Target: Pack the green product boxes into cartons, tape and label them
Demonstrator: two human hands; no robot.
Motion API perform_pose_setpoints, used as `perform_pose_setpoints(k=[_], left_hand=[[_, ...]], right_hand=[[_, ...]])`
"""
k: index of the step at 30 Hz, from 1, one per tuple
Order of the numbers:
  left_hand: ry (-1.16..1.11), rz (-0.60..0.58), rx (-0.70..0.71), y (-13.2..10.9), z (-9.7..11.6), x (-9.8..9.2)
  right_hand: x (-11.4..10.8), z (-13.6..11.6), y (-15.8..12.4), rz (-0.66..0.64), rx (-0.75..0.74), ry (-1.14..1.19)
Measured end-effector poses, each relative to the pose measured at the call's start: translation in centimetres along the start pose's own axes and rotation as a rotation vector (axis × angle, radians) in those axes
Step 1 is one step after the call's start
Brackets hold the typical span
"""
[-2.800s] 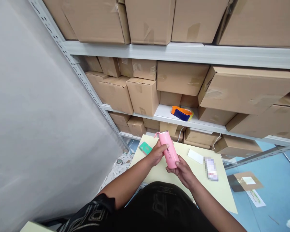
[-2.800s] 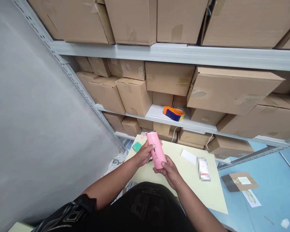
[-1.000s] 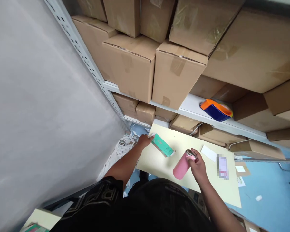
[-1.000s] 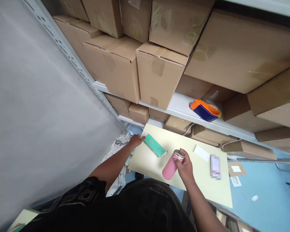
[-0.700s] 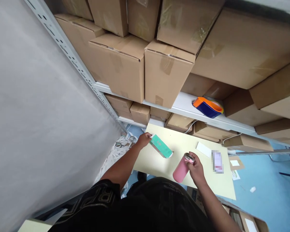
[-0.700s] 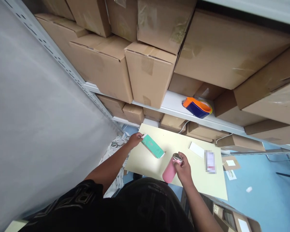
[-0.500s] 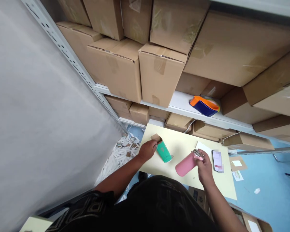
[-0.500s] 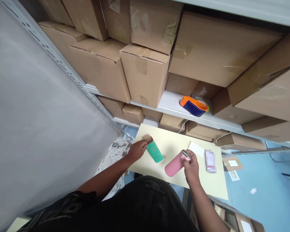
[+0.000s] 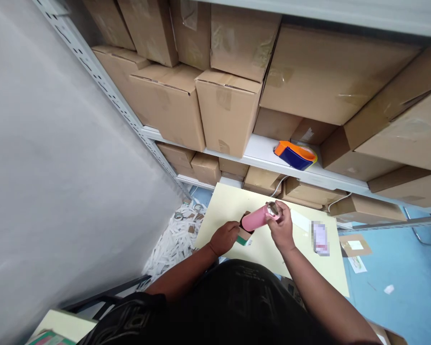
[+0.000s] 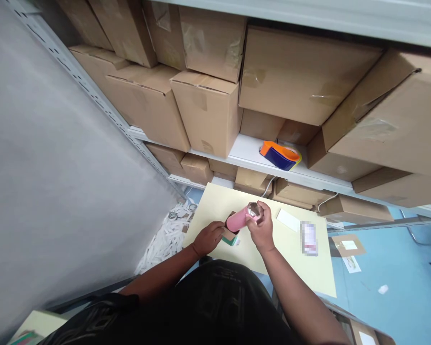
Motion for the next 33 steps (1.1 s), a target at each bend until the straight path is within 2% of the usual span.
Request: perform_pose_setpoints(k=[5, 8, 11, 16, 21, 25, 27, 29, 31, 33], left_hand=[[-0.042, -0.051, -0.028, 0.2, 0.5, 1.3], [-0.079, -0.106, -0.026, 0.3, 0.5, 2.2], [-0.095, -0.106, -0.015, 0.1, 0.4, 2.4], [-0.110, -0.079, -0.004, -0.8, 0.9, 2.2], [-0.151, -0.115, 0.067, -0.7, 2.5, 1.5], [-0.155, -0.203, 0.041, 0.5, 2.8, 1.4], [-0.182, -0.220, -0.037, 1.2, 2.0, 1.6], [-0.263, -0.186, -0.161, 1.7, 0.6, 2.0], [-0.396, -0.122, -0.320, 1.7, -1.3, 2.7], [-0.537, -0.121, -0.440, 1.5, -2.8, 4.0]], right_hand=[[2.3, 4.2, -2.2, -0.257, 0.037, -0.286], [3.7, 6.1, -3.4, -0.342, -0.025, -0.488], [4.9, 7.6, -4.0, -0.411, -0.078, -0.529], [5.6, 9.0, -5.3, -0.590, -0.019, -0.527], [2.7, 8.0, -7.5, -0.489, -0.023, -0.508], [3.1, 7.7, -9.1, -0.553, -0.078, -0.536], [3.7, 7.8, -9.4, -0.586, -0.097, -0.523], [3.9, 8.3, -9.3, -0.581, -0.076, -0.461], [3.2, 9.7, -8.9, -0.495, 0.032, -0.372], [2.2, 11.7, -8.7, -0.390, 0.194, -0.308]])
Point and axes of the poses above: each hand's wrist, its own y-axis towards the middle knuckle, its own x-axis out of the palm, z = x × y, the point moved 10 cm from there along y, towards the middle knuckle, and after that the axes turned 12 degrees about -z, right-handed, at the moved point
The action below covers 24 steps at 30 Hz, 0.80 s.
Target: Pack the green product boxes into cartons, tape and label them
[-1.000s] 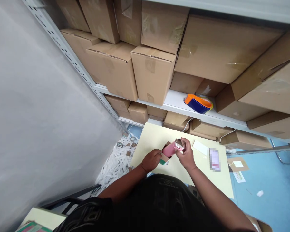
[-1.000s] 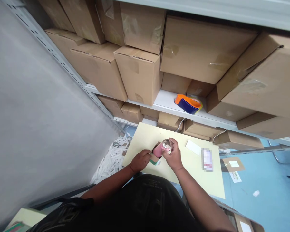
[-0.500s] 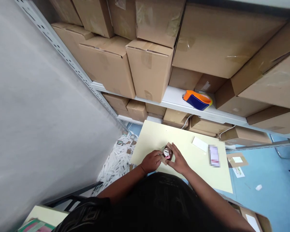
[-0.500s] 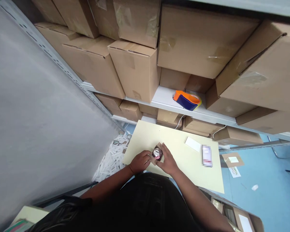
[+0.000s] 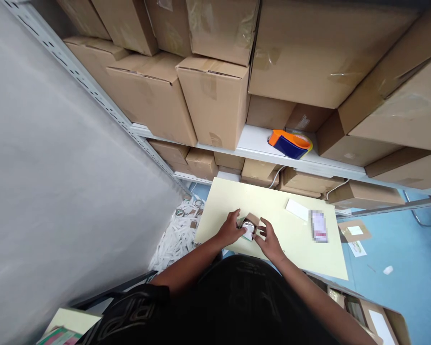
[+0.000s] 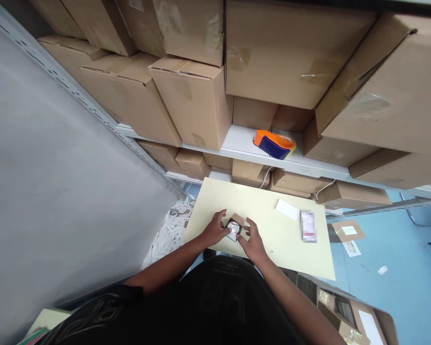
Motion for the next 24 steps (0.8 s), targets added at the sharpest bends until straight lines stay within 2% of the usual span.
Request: perform_pose_setpoints(k=[2, 4, 7, 9, 12, 17, 21, 24], left_hand=[[-0.081, -0.062, -0.011, 0.4, -0.6, 0.8], [-0.098, -0.089, 0.068, 0.4, 0.0, 0.9], [-0.073, -0.024, 0.193, -0.5, 1.3, -0.3], [-0.017, -0.001, 0.253, -1.3, 1.9, -0.9], [0.087, -0.032, 0.324, -2.3, 2.3, -0.9], [0.077, -0.079, 0.247, -2.7, 1.0, -0.6], [0.036, -0.138, 0.219, -2.7, 0.6, 0.6], [-0.029, -0.040, 0.130, -2.7, -0.3, 0.5]], right_hand=[[0.3, 1.0, 0.2, 0.003, 0.081, 0.010], [0.9, -0.1, 0.5, -0.048, 0.006, -0.079], [1.4, -3.0, 0.6, -0.085, -0.180, -0.253], [1.6, -4.0, 0.6, -0.090, -0.215, -0.344], [1.9, -4.7, 0.6, -0.094, -0.210, -0.434], [2.2, -5.1, 0.7, -0.107, -0.268, -0.401], [2.5, -5.1, 2.3, -0.172, -0.307, -0.296], [1.1, -4.3, 3.4, -0.079, -0.238, -0.238]])
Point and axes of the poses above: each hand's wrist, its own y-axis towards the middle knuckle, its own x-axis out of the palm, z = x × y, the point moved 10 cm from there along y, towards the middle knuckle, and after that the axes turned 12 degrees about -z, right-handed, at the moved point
